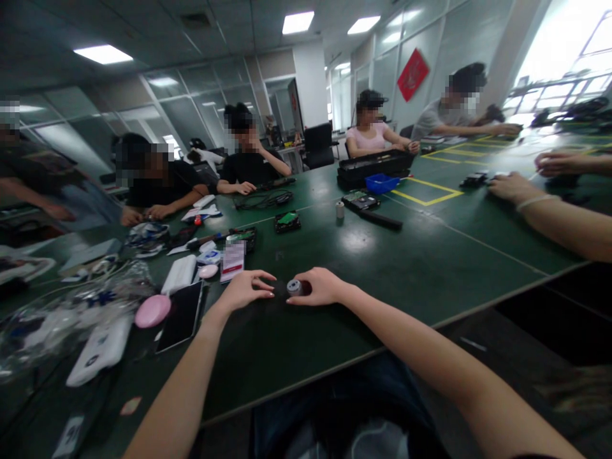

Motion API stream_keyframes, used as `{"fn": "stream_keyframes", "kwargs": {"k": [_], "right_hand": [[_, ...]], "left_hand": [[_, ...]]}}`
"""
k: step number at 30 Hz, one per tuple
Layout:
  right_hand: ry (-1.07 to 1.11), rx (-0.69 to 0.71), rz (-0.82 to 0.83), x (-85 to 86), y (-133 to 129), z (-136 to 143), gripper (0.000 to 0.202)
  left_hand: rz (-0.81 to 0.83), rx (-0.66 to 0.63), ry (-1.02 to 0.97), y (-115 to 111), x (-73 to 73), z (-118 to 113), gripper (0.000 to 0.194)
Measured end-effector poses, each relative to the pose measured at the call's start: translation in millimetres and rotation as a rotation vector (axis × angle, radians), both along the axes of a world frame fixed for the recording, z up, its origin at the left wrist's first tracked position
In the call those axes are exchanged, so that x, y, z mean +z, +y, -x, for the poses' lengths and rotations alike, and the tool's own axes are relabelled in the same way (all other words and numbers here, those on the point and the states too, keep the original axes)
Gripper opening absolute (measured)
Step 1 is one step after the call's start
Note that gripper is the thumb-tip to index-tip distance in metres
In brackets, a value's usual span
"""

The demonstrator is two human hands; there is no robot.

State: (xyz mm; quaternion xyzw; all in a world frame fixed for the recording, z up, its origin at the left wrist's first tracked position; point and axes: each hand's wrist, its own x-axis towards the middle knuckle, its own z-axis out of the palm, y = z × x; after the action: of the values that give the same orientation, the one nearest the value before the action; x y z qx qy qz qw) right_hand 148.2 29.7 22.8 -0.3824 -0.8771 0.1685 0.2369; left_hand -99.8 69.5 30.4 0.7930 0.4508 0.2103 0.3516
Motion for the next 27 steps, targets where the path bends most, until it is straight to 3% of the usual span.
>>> {"fn": "stream_keyframes", "kwargs": {"k": [4,9,14,27], "right_hand": [[-0.002,-0.004,0.007,-0.3,0,0,0.045],[-0.020,0.003,-0.019,-3.8,3,0,0.046],[-0.040,0.002,-0.060,-5.5,4,0,0.047],[-0.020,0.000,-0.065,-5.3,4,1,0.045]], "left_hand": [[-0.061,0.001,-0.019,-5,2.1,-8,0.030],[-0.247,0.056,-0.183,-23,14.9,-31,0.027],[-0.260,-0.002,-0.253,-40,23.1,-49,0.032],[-0.334,-0.050,-0.198,-47,20.0,-54,0.027]]}}
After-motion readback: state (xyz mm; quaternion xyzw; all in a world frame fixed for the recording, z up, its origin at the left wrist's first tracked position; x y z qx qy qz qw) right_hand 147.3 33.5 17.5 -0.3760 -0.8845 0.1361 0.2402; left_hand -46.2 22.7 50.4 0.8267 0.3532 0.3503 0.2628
